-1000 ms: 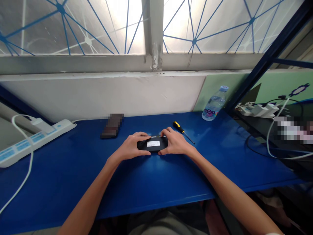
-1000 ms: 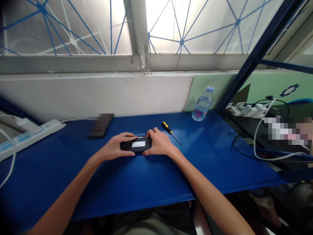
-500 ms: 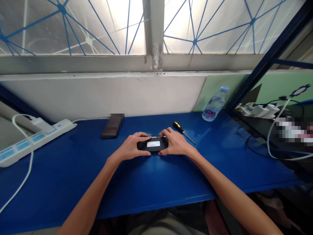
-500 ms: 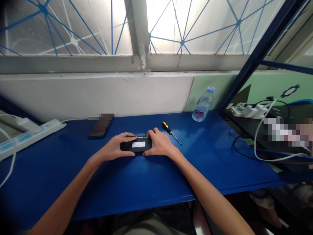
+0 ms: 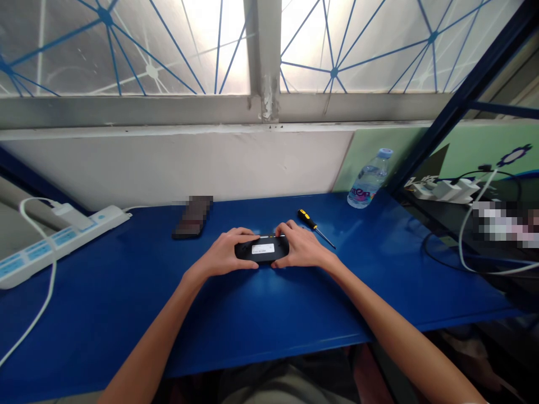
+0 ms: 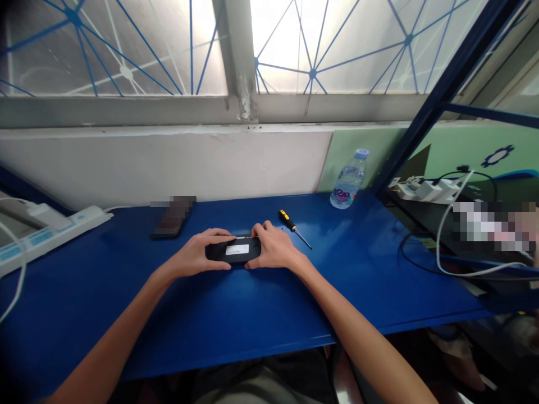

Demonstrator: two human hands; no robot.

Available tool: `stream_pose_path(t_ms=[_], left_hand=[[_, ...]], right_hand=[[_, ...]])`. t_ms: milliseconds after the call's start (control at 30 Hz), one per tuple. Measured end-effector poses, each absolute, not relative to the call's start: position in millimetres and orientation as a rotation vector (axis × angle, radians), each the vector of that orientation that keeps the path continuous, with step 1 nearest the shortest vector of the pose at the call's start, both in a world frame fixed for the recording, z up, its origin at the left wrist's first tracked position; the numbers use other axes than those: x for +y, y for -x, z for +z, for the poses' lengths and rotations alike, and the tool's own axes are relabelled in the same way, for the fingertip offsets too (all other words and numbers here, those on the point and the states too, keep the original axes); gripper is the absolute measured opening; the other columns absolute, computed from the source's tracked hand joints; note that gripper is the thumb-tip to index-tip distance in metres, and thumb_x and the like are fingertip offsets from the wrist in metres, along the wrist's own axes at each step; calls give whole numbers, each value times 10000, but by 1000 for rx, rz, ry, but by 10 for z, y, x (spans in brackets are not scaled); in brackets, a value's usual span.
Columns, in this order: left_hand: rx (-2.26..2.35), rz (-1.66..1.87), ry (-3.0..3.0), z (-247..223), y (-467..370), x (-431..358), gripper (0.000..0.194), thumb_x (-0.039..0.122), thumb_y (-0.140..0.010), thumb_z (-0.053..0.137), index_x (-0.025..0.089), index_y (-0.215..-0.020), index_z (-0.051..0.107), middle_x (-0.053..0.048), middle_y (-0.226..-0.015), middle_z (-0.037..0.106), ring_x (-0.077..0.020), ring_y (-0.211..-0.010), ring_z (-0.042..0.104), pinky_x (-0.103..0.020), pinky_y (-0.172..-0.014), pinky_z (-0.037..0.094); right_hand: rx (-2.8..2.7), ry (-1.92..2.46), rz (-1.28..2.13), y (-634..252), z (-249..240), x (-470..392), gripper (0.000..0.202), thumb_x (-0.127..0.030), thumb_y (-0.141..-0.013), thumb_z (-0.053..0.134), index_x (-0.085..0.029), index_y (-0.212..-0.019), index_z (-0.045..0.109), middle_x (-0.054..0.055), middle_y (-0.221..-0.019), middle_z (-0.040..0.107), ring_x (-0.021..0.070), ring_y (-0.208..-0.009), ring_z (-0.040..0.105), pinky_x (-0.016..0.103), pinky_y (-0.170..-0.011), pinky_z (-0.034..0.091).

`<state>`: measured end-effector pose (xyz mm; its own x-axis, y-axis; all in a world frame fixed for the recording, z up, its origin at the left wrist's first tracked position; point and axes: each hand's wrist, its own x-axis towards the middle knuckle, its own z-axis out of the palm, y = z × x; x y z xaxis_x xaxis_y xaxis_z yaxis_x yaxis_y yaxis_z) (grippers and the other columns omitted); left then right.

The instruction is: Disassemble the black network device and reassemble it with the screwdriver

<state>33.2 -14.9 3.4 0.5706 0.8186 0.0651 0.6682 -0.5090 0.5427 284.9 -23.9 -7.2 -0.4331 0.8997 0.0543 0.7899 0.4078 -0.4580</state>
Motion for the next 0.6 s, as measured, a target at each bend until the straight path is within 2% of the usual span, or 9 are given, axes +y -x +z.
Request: stream_pose_path(t_ms=[400, 600], left_hand=[[1230, 381, -2472, -32, -356, -171, 645, 564, -790, 741, 284, -1359, 627, -108, -1368, 602, -351, -1240, 556, -479, -1060, 418], [1211, 431, -2523, -88, -391, -185, 629, 558, -803, 734, 262, -1348, 632, -112, -1358, 611, -350, -1238, 560, -470, -1053, 422]], right_hand=[[-2394, 1474, 508, -2813, -47, -286, 661, -615, -674, 798, -239, -1148, 531, 57, -1063, 554, 234, -905, 586, 291, -660, 353], [-2420, 1488, 465, -2804, -59, -285, 690, -620, -659, 812, -233, -1157, 532, 69, -1057, 552, 243, -892, 586, 283, -626, 338]])
